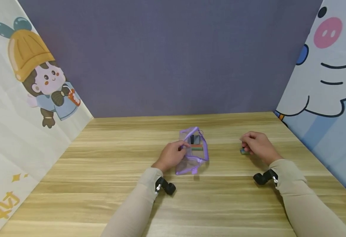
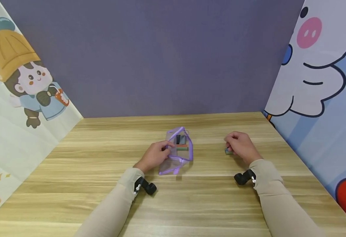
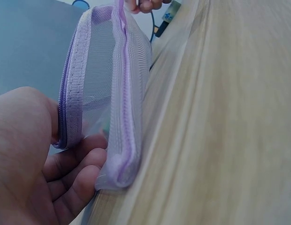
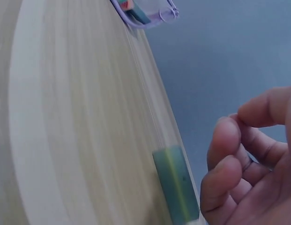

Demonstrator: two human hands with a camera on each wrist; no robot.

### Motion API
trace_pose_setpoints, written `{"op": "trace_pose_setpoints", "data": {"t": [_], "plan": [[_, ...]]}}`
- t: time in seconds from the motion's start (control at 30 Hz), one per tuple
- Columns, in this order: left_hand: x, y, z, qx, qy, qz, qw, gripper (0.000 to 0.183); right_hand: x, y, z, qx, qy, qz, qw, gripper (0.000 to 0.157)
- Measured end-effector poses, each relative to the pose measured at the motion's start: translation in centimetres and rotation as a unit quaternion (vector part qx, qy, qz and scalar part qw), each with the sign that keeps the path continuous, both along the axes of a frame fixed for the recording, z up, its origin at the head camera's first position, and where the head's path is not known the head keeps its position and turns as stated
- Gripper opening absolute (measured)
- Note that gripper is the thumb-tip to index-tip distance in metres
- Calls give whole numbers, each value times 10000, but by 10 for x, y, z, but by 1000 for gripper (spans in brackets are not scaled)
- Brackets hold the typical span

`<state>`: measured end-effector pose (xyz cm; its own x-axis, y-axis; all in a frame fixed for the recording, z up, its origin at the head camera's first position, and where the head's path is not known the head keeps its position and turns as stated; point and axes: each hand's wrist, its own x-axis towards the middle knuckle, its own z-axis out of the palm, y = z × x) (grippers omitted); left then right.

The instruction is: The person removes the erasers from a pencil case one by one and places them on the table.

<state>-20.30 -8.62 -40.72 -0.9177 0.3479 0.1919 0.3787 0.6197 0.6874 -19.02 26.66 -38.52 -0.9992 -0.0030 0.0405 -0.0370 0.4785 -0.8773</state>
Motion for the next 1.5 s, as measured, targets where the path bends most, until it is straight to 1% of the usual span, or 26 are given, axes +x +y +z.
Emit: {"op": "trace_pose_setpoints", "data": {"t": [0.17,0.37,0.53,0.73,0.83,0.97,1.23,1.5], "plan": [[0,-2,-1,12,8,-37,10000,26,0,-17,2,-149,31,123,9998,33],[0,-6,-2,-34,15,22,10000,26,-5,-42,1,-78,30,422,9991,33],[-1,-5,0,-72,7,-58,10000,26,-11,-56,2,-51,-25,509,9987,29],[-4,1,5,5,123,-95,9999,26,-19,-63,5,-101,-47,763,9970,30],[-4,4,6,14,153,-162,9998,25,-21,-65,5,-158,-104,837,9963,30],[-4,6,6,25,130,-173,9998,25,-24,-70,4,-220,-159,909,9955,30],[-4,5,3,33,89,-155,9998,25,-30,-83,0,-252,-199,893,9955,28],[-3,-1,0,-54,44,-64,10000,27,-29,-92,-4,-229,-231,1127,9931,27]]}}
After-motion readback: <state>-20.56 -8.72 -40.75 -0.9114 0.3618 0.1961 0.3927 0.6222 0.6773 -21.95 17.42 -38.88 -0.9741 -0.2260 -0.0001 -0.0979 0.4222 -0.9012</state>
